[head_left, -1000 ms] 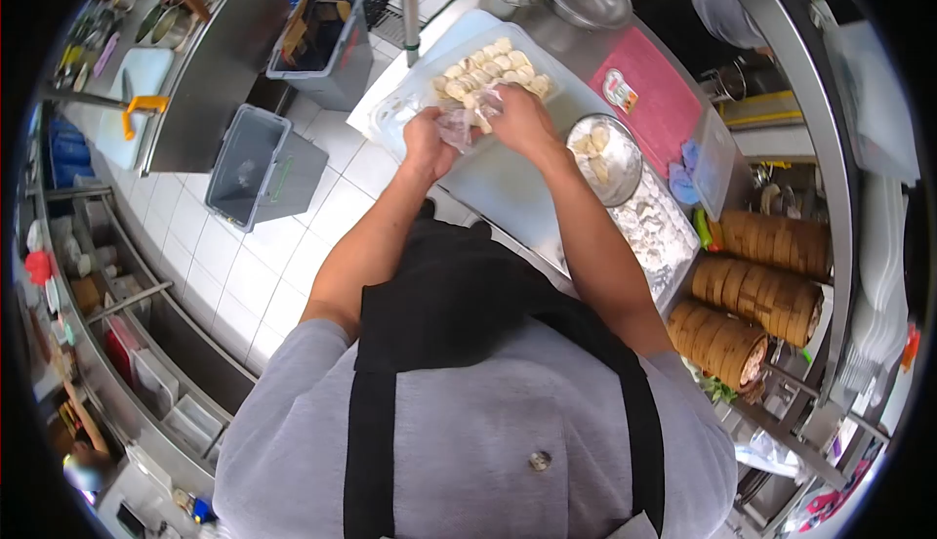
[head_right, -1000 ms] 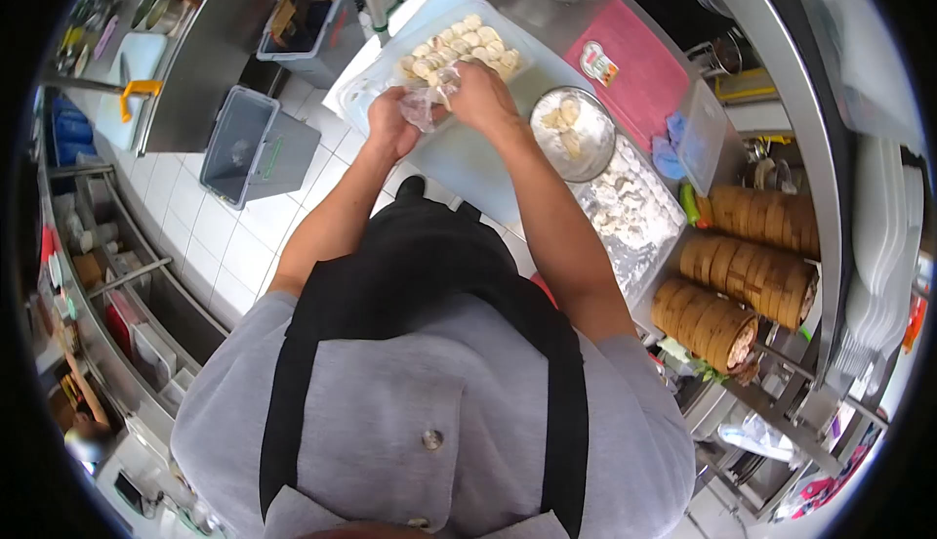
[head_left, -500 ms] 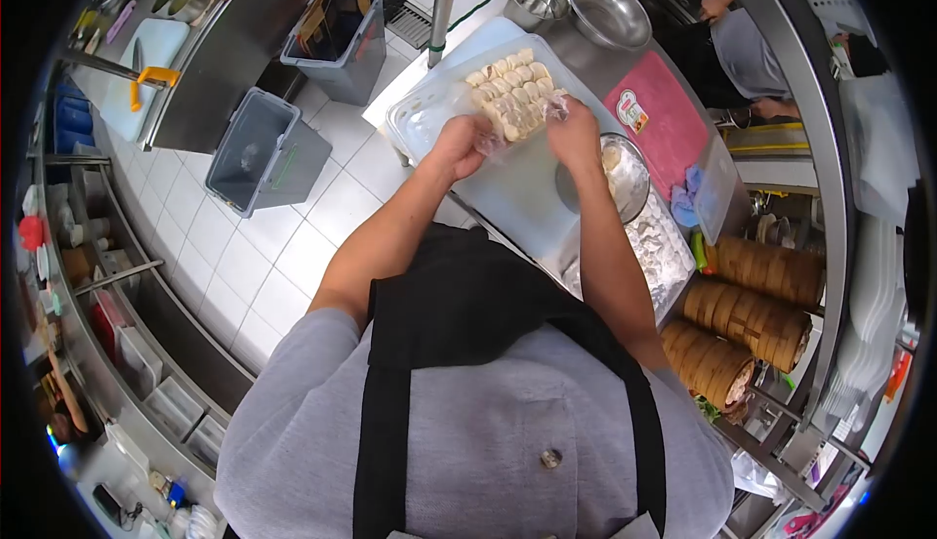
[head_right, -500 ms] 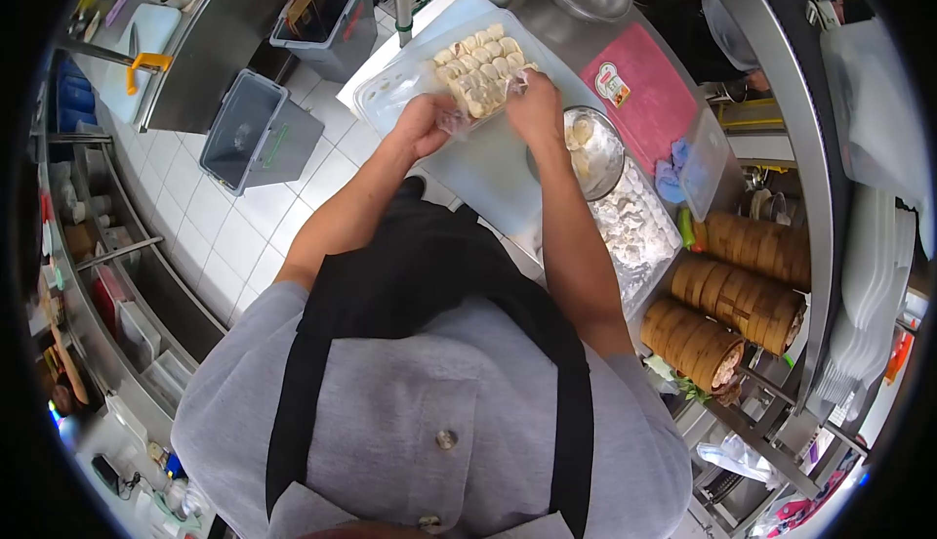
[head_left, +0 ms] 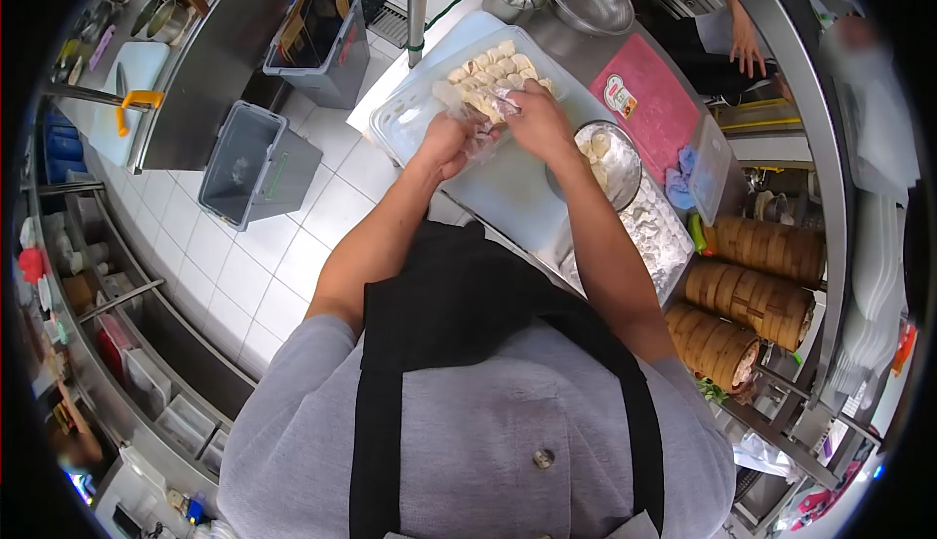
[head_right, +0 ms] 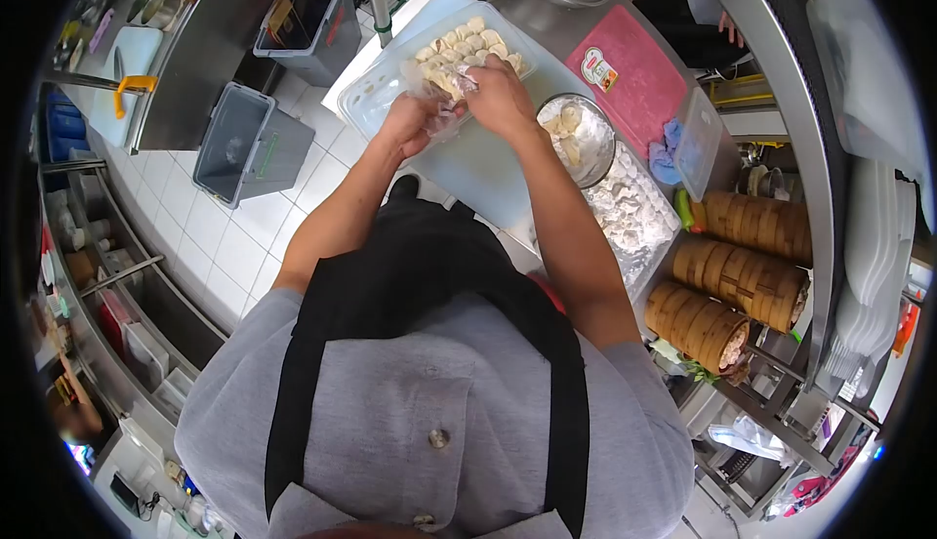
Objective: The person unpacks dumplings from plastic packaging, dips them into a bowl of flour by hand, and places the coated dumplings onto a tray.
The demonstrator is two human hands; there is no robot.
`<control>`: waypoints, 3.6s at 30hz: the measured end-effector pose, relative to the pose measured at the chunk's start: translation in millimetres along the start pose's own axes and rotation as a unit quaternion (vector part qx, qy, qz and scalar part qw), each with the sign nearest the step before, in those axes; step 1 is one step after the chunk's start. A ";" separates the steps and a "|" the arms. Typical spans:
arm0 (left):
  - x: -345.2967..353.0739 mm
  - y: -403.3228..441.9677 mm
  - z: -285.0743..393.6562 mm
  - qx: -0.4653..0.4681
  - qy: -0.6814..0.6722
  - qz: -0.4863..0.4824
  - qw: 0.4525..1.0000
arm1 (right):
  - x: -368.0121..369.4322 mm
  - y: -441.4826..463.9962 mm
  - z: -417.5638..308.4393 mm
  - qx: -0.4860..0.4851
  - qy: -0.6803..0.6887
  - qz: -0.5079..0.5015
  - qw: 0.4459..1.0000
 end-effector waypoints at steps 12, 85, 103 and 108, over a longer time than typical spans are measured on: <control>-1.0 -1.3 6.9 0.002 -0.058 0.000 0.998 | 4.7 -11.5 -21.8 -0.054 -0.117 0.062 0.990; -12.5 25.8 -18.4 -0.026 -0.063 0.012 0.998 | 12.9 8.8 11.9 0.060 -0.062 -0.005 0.996; 1.1 30.7 -17.5 -0.028 -0.139 0.015 0.990 | 21.1 -15.4 -15.0 -0.034 -0.159 0.133 0.978; 2.8 29.0 -13.2 -0.017 -0.179 0.001 0.984 | 18.0 -13.7 -22.1 0.048 -0.133 0.106 0.984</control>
Point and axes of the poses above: each hand's wrist, its own y-axis towards the middle knuckle, its own x-axis out of the palm, z = x × y, the point moved 6 cm from there along y, towards the middle knuckle, and after that the axes turned 2 degrees about -z, right-handed, at the moved point
